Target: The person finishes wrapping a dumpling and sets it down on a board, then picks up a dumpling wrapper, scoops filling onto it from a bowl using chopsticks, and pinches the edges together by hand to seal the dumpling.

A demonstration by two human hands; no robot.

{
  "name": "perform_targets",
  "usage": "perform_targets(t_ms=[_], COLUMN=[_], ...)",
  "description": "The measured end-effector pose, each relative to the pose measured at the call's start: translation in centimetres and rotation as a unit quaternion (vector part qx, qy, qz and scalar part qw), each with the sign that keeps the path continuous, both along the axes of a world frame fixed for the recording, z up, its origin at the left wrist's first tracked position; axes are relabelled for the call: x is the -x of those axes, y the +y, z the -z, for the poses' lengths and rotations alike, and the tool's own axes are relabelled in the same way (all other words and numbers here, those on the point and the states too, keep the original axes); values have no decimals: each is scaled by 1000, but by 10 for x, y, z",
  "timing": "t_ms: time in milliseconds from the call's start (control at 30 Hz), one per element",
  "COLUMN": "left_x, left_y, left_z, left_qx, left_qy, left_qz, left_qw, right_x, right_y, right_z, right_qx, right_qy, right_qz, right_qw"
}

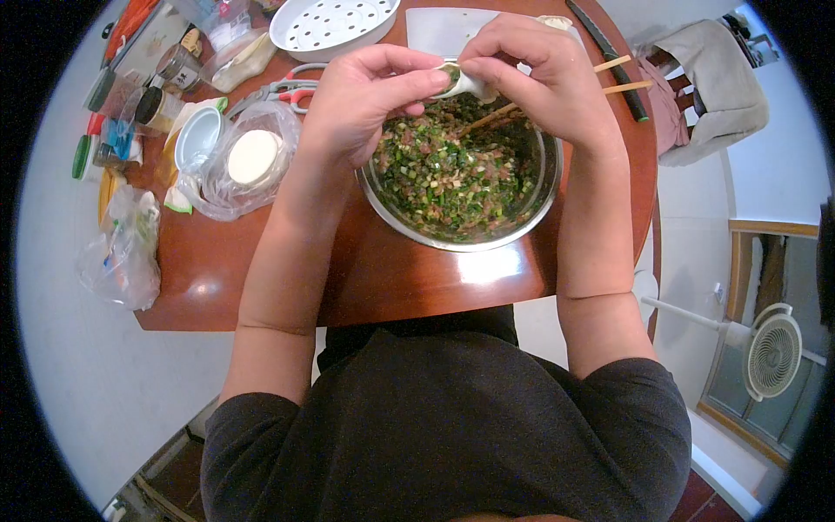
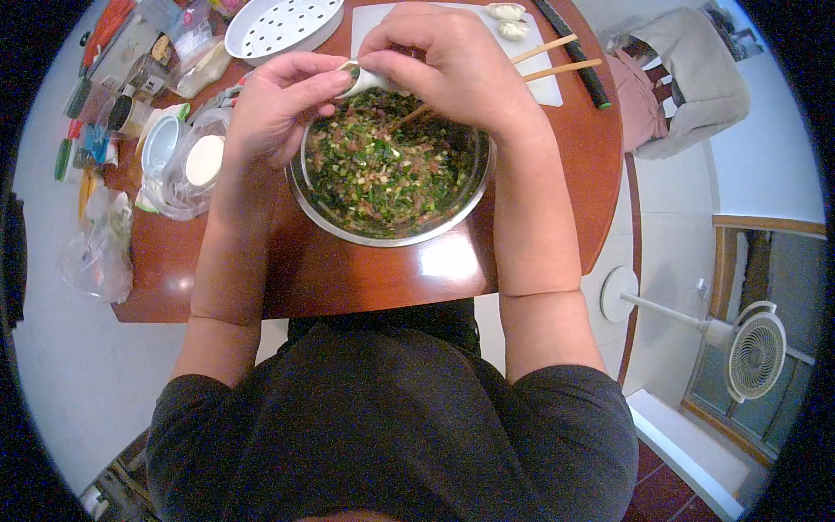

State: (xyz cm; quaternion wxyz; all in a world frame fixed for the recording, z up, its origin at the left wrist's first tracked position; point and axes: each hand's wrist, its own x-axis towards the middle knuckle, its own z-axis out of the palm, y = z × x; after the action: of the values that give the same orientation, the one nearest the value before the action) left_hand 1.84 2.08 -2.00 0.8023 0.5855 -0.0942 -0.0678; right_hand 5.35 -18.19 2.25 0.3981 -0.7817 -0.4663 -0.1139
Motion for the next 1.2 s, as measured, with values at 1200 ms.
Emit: perform_targets(t_ms=[1200], left_x=[4], left_y=[5], left_z=[-5], left_qx=[70], left_qy=[21], left_qz=[62], left_qw=[995], right_x=[3], right_y=[-5], right_z=[-4], right_qx=[-38], right_qy=[53], right_qz=[-43], right_qw=[997])
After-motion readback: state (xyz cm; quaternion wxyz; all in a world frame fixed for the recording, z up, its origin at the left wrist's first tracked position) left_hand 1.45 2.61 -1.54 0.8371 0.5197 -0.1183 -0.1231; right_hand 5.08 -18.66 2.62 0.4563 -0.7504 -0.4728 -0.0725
